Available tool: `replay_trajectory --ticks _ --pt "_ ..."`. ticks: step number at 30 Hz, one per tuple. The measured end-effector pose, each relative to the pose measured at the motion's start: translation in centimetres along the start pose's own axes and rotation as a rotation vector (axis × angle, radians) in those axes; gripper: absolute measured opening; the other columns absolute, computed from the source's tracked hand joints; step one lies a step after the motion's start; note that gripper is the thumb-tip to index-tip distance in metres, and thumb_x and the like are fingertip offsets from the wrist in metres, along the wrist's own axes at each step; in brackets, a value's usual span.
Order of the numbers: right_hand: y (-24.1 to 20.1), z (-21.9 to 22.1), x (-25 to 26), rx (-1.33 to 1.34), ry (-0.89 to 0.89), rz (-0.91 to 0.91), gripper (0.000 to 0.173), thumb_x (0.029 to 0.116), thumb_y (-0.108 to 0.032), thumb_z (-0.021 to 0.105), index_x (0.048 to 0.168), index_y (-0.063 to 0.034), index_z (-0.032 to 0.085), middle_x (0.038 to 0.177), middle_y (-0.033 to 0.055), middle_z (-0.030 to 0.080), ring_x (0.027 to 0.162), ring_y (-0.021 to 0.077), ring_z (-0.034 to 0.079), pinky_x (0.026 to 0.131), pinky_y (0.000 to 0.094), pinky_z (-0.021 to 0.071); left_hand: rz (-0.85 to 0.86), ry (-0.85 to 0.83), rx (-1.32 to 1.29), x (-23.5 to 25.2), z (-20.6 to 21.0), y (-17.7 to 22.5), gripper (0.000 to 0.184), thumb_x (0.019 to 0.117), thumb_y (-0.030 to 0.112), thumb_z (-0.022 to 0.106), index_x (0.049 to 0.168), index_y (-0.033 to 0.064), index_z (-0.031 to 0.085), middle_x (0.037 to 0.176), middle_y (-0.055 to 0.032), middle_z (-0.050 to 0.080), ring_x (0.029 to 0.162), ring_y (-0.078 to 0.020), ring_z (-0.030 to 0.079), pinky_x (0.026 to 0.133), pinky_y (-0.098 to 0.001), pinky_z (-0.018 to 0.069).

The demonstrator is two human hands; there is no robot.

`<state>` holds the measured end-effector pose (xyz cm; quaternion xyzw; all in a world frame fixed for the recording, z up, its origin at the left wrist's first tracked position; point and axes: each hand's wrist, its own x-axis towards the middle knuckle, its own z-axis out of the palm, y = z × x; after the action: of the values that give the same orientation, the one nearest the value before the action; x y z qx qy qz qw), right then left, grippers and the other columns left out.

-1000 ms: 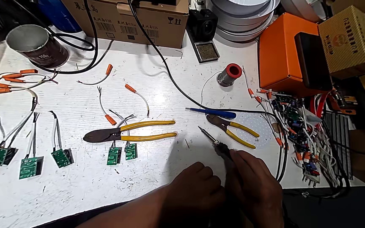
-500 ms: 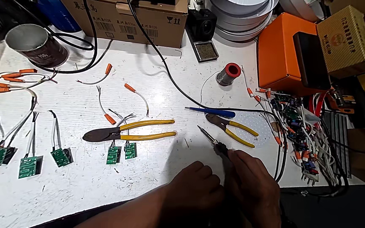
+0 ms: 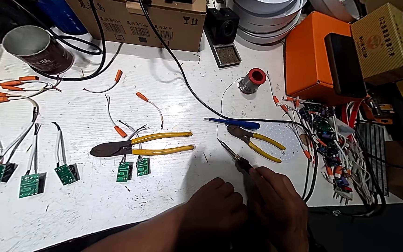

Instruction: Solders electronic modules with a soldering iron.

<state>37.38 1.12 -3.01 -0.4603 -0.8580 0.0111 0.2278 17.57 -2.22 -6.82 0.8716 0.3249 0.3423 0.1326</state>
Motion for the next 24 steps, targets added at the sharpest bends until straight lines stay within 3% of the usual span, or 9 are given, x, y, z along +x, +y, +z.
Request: replay_trajectory --ticks 14,24 --pt "0.45 -0.83 0.47 0.018 -0.108 0.040 0.035 0.0970 -0.014 0.050 0.122 -0.0023 0.073 0.113 0.0135 0.073 0.091 0.0237 0.070 0.071 0.0329 0.0574 0.007 -0.012 0.005 0.01 -0.14 0.03 0.022 0.1039 0.026 0.056 0.094 0.0122 0.069 0.086 -0.0035 0.067 0.082 -0.0210 0.063 0.073 -0.0352 0.0485" --pt "0.77 -0.90 0.87 0.002 -0.137 0.078 0.036 0.0991 -0.013 0.048 0.123 -0.0003 0.072 0.103 0.0132 0.073 0.086 0.0235 0.071 0.066 0.0341 0.0578 0.005 -0.015 0.000 0.05 -0.15 -0.04 0.022 0.1042 0.025 0.055 0.092 0.0118 0.069 0.085 -0.0036 0.067 0.081 -0.0209 0.062 0.072 -0.0351 0.0480"
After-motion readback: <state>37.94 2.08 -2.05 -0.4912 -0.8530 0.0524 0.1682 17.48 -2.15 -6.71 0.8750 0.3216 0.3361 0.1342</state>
